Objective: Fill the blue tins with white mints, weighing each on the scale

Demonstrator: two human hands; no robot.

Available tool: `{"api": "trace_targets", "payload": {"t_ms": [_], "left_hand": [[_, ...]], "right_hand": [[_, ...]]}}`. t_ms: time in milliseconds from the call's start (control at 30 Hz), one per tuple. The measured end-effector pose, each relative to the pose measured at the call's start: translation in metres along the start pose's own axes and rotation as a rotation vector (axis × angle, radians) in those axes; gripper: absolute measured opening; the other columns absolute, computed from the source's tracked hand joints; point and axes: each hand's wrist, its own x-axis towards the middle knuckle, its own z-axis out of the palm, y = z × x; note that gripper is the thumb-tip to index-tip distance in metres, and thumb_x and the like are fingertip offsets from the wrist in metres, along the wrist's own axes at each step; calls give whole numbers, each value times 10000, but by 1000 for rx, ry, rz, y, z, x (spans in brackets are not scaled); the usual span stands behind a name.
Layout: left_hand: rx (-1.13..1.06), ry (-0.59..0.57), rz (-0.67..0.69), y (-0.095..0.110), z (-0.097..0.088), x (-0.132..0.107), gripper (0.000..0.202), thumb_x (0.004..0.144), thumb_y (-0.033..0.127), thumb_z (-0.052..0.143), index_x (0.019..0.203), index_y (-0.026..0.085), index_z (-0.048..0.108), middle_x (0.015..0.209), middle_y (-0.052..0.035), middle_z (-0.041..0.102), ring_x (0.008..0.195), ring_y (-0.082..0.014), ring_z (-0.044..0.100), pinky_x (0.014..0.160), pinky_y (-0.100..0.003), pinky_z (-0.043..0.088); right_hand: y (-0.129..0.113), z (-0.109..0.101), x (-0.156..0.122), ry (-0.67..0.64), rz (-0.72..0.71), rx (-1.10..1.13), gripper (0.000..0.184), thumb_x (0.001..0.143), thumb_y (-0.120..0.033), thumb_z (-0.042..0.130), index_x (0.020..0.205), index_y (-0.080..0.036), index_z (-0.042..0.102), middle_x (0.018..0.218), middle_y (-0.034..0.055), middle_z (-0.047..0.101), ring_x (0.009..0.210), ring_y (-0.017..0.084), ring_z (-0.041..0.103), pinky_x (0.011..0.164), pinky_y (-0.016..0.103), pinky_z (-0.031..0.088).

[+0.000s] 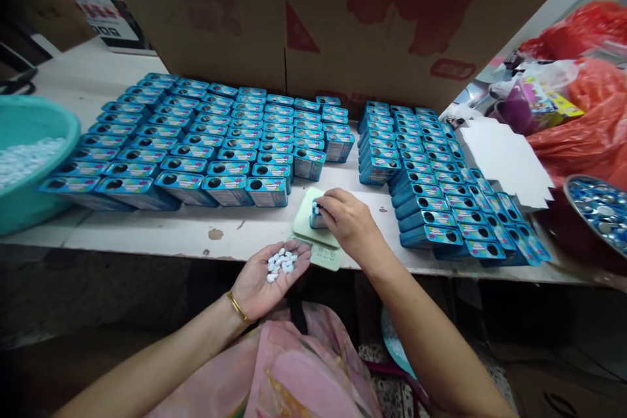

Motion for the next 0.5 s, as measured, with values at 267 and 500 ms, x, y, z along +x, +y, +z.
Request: {"api": "trace_targets", "payload": {"t_ms": [267, 500], "left_hand": [[17, 30, -6, 1, -10, -4, 175, 742, 161, 496, 875, 72, 567, 937, -142, 623, 943, -241, 566, 836, -368, 449], [77, 117, -135, -16, -34, -12, 159, 722, 204, 539, 839, 104, 584, 900, -118, 643, 925, -226, 576, 807, -324, 449]], "right_hand": [[-21, -9, -13, 118, 93, 104, 220, 843, -164, 406, 997, -200, 559, 946, 56, 574, 902, 156, 527, 796, 293, 428], [-95, 39, -76, -290, -259, 124, 177, 826, -138, 422, 930, -174, 560, 749, 38, 568, 723, 145, 526, 647, 270, 435]]}}
